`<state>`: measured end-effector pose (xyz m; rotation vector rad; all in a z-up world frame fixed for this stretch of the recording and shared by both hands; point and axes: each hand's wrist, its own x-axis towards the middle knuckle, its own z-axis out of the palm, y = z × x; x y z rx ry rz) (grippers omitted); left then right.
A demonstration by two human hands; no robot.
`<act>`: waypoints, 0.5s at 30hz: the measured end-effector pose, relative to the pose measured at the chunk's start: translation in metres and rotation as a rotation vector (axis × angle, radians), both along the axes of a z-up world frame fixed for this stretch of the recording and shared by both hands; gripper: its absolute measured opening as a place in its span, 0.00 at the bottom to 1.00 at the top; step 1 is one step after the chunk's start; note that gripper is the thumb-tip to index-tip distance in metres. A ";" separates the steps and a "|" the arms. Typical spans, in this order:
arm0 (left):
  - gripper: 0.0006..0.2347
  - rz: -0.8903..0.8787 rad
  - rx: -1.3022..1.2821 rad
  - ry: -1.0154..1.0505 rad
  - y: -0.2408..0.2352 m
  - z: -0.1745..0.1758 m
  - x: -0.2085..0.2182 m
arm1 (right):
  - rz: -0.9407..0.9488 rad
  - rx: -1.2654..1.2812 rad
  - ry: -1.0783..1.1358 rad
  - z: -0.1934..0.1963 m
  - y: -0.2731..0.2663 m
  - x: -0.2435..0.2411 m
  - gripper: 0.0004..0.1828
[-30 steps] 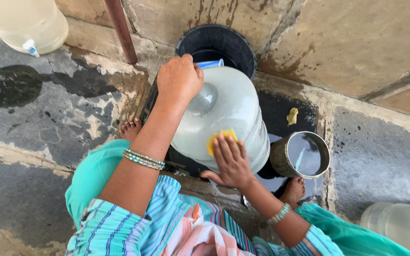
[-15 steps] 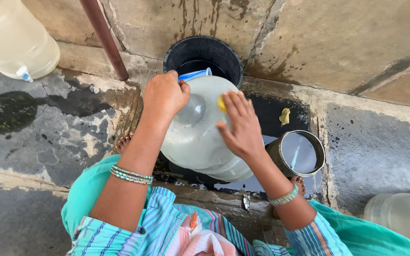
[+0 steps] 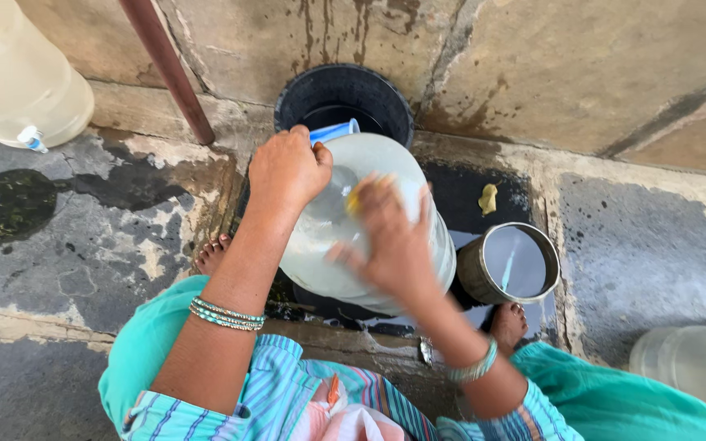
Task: The person scrubs the inside of a large plastic water dispenser with a toothbrush, then scrubs the outside with a yellow sponge. The person holds the dispenser steady with one hand while scrubbing with the other.
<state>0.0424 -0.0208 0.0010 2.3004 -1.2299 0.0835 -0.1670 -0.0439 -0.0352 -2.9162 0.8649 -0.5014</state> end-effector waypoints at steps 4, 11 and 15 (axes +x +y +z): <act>0.13 0.038 -0.042 -0.002 -0.001 0.002 -0.006 | -0.081 0.099 -0.145 0.002 -0.046 -0.003 0.40; 0.12 0.030 0.088 -0.066 0.008 -0.001 0.015 | 0.117 0.049 -0.229 -0.048 0.072 -0.024 0.56; 0.12 -0.017 0.040 -0.056 0.013 -0.008 0.032 | -0.023 0.239 -0.427 -0.080 0.037 -0.024 0.51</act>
